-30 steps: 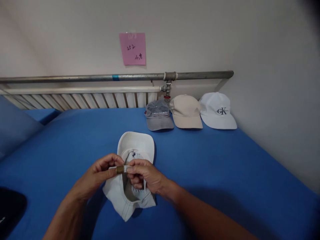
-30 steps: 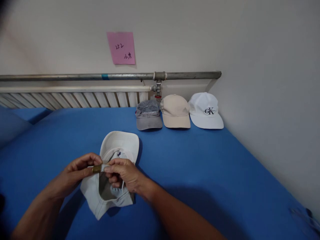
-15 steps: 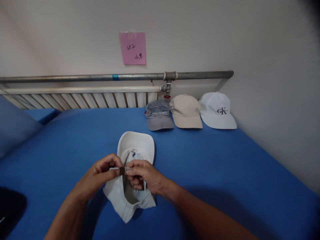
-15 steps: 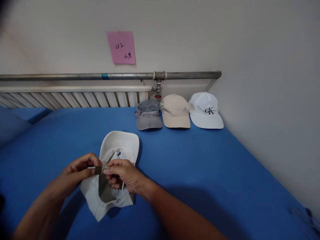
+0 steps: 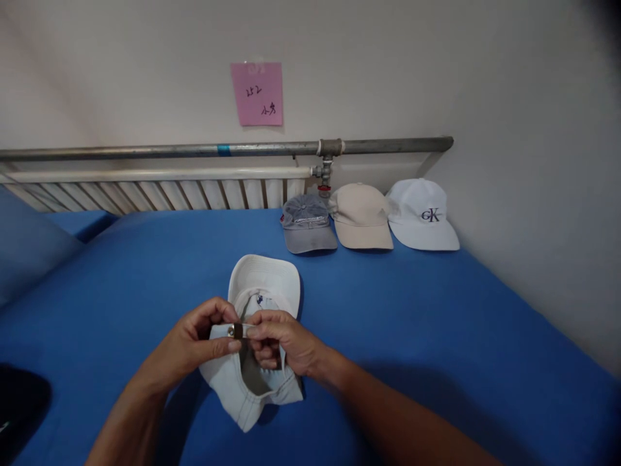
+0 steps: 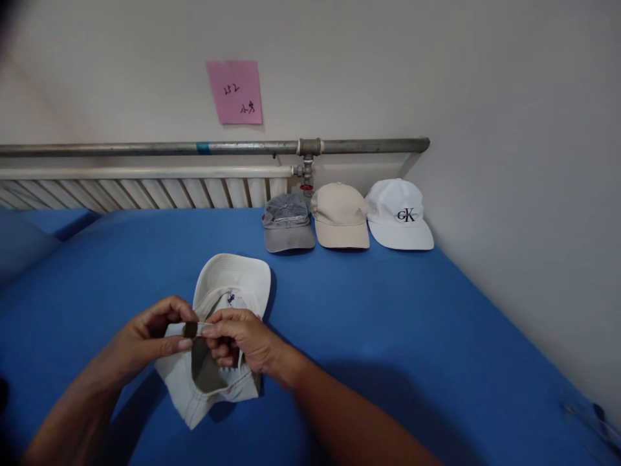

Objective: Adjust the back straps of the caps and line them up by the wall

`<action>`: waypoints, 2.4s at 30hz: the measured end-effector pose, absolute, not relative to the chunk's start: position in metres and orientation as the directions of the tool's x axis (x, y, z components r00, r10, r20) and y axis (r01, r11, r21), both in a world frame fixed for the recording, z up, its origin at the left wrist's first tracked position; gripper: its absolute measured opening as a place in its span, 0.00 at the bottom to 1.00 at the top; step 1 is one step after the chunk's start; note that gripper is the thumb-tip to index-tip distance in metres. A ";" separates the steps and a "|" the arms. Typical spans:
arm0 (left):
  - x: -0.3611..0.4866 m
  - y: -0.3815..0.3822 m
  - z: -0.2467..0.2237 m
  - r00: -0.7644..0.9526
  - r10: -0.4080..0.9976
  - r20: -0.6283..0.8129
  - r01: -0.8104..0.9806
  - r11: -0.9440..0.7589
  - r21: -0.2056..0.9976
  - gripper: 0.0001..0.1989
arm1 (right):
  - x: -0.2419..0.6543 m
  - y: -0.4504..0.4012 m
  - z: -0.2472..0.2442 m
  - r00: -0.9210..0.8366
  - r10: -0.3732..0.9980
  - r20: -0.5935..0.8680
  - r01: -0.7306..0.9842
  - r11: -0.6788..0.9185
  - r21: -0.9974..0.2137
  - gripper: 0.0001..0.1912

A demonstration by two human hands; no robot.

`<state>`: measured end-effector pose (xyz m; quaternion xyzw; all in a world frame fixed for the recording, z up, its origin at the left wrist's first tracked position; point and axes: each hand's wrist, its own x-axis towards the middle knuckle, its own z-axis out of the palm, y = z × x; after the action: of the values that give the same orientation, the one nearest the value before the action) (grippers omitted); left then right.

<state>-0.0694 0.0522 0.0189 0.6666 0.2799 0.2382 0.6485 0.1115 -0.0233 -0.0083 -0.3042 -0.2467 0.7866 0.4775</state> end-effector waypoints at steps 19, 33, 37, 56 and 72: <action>-0.067 0.048 0.016 0.684 0.729 0.025 0.066 -0.096 0.993 0.11 | 0.113 -0.021 -0.006 -0.424 0.872 -0.243 -0.636 -0.478 -0.606 0.19; -0.065 0.047 0.009 0.639 0.762 0.109 0.011 -0.151 0.988 0.11 | 0.115 -0.020 -0.009 -0.455 0.867 -0.204 -0.634 -0.476 -0.609 0.21; -0.062 0.046 0.009 0.667 0.735 0.121 -0.064 -0.105 0.992 0.10 | 0.115 -0.020 -0.006 -0.446 0.873 -0.198 -0.643 -0.466 -0.608 0.21; -0.060 0.046 0.004 0.607 0.768 0.205 -0.156 -0.138 0.978 0.10 | 0.115 -0.021 -0.008 -0.429 0.884 -0.184 -0.665 -0.447 -0.599 0.18; -0.064 0.047 0.001 0.609 0.789 0.077 -0.068 -0.044 0.997 0.08 | 0.112 -0.021 -0.009 -0.371 0.907 -0.201 -0.690 -0.414 -0.594 0.17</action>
<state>-0.0635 0.0474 0.0014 0.6378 0.2826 0.3398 0.6308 0.1123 -0.0211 -0.0095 -0.2569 -0.2108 0.8006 0.4986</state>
